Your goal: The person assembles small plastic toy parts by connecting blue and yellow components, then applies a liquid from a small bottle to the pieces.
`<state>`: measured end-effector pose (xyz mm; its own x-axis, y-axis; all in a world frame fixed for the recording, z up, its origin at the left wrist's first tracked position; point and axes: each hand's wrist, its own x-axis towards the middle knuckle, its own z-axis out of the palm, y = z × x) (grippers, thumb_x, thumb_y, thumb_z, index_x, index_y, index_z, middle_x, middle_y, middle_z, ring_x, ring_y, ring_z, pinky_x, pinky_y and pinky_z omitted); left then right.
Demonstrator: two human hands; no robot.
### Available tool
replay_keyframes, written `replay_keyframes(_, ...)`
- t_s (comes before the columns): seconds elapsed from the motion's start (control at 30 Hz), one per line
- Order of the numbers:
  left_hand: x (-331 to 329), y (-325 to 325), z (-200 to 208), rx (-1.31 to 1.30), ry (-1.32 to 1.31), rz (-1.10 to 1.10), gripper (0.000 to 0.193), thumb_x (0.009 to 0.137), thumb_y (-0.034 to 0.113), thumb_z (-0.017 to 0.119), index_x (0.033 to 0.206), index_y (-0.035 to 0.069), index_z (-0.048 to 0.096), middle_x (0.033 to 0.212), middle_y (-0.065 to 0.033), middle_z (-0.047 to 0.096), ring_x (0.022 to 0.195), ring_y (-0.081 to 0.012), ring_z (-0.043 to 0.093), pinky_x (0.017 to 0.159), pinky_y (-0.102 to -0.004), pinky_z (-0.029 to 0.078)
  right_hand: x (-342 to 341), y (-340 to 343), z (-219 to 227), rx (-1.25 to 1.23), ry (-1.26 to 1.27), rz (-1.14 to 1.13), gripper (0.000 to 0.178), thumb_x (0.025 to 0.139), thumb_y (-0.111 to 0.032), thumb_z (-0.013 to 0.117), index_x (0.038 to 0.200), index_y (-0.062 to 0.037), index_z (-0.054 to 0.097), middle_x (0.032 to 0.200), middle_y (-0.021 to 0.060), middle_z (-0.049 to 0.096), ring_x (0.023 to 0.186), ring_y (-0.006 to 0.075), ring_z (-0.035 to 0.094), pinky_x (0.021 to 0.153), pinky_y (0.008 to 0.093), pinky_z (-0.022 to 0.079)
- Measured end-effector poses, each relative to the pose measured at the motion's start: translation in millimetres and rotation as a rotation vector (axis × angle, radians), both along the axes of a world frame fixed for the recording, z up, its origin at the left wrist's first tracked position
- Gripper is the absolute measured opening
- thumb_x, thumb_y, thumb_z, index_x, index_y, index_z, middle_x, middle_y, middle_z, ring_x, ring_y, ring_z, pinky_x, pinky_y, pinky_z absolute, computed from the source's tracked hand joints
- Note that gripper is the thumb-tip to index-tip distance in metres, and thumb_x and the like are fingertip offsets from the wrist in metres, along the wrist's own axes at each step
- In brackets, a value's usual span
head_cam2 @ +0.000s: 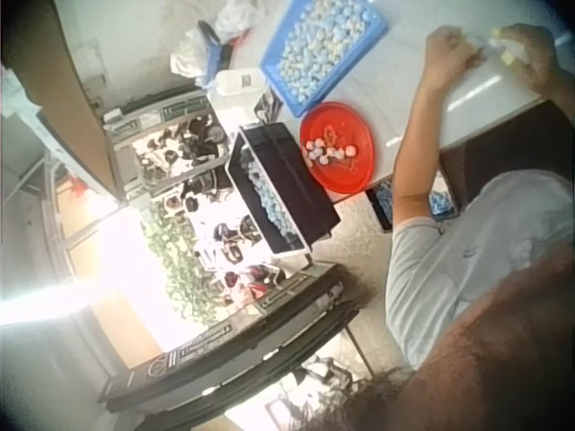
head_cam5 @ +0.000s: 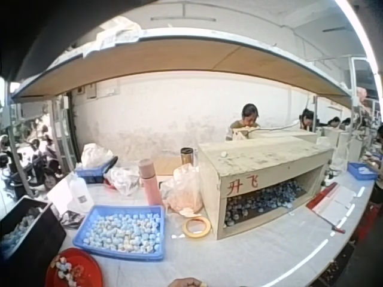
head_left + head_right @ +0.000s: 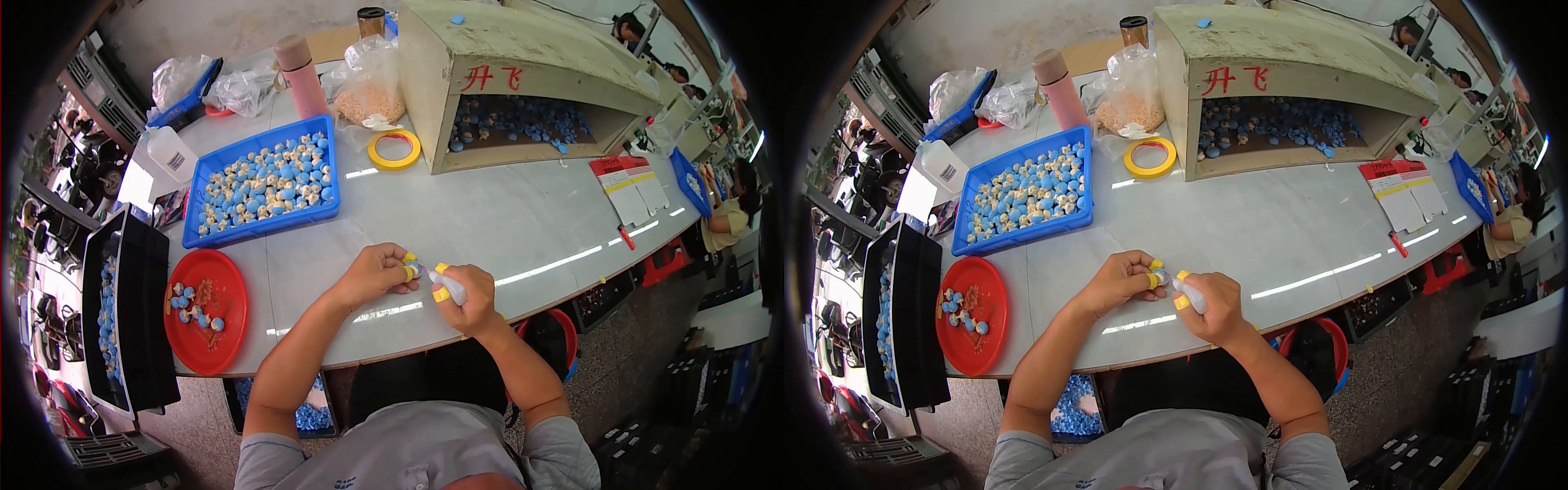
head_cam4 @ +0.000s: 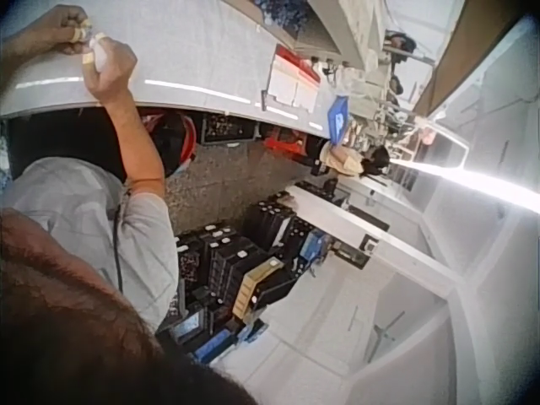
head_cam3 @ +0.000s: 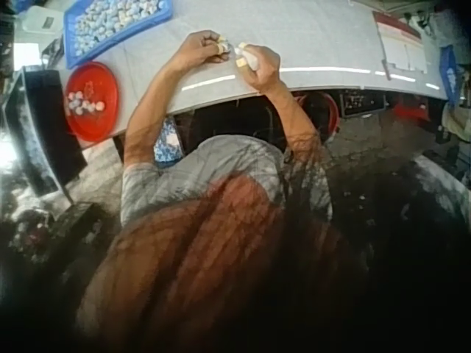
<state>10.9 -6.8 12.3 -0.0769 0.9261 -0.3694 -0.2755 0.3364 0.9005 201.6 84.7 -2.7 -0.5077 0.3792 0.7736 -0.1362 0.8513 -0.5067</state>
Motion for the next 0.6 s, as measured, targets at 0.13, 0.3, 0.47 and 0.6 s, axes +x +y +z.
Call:
replay_keyframes(0.13, 0.6, 0.2, 1.3, -0.007, 0.0, 0.007, 0.029, 0.088, 0.005, 0.062, 0.112, -0.01, 0.054, 0.094, -0.0128, 0.067, 0.086, -0.0153, 0.068, 0.074, -0.0228, 0.056, 1.9, 0.0, -0.9, -0.003, -0.009, -0.007, 0.023, 0.072, -0.004, 0.07, 0.092, 0.0003, 0.06, 0.069, 0.0111, 0.062, 0.052, 0.0255, 0.056, 0.051, 0.0339, 0.045)
replay_keyframes(0.3, 0.1, 0.2, -1.6, 0.002, -0.004, 0.002, 0.029, 0.088, 0.005, 0.062, 0.111, -0.01, 0.054, 0.094, -0.0126, 0.067, 0.086, -0.0154, 0.068, 0.074, -0.0229, 0.056, 0.8, -0.7, -0.3, -0.019, -0.003, 0.007, 0.022, 0.072, -0.005, 0.07, 0.091, 0.0001, 0.06, 0.07, 0.0108, 0.062, 0.053, 0.0253, 0.057, 0.051, 0.0339, 0.045)
replay_keyframes(0.47, 0.0, 0.6, -2.9, 0.008, 0.008, -0.004, 0.029, 0.089, 0.006, 0.062, 0.111, -0.01, 0.053, 0.094, -0.0127, 0.067, 0.085, -0.0152, 0.068, 0.074, -0.023, 0.056, 0.1, -0.7, 0.3, -0.013, -0.018, 0.005, 0.022, 0.073, -0.005, 0.07, 0.091, 0.0005, 0.06, 0.071, 0.0109, 0.063, 0.054, 0.0254, 0.057, 0.051, 0.0341, 0.045)
replay_keyframes(0.6, -0.3, 0.3, -0.7, -0.001, 0.009, -0.001, 0.03, 0.089, 0.007, 0.062, 0.113, -0.01, 0.054, 0.094, -0.012, 0.067, 0.086, -0.0152, 0.068, 0.075, -0.0232, 0.056, 5.1, 0.9, -1.2, -0.059, 0.019, -0.004, 0.021, 0.073, -0.005, 0.069, 0.091, 0.0014, 0.06, 0.071, 0.0129, 0.062, 0.054, 0.0267, 0.057, 0.051, 0.0346, 0.046)
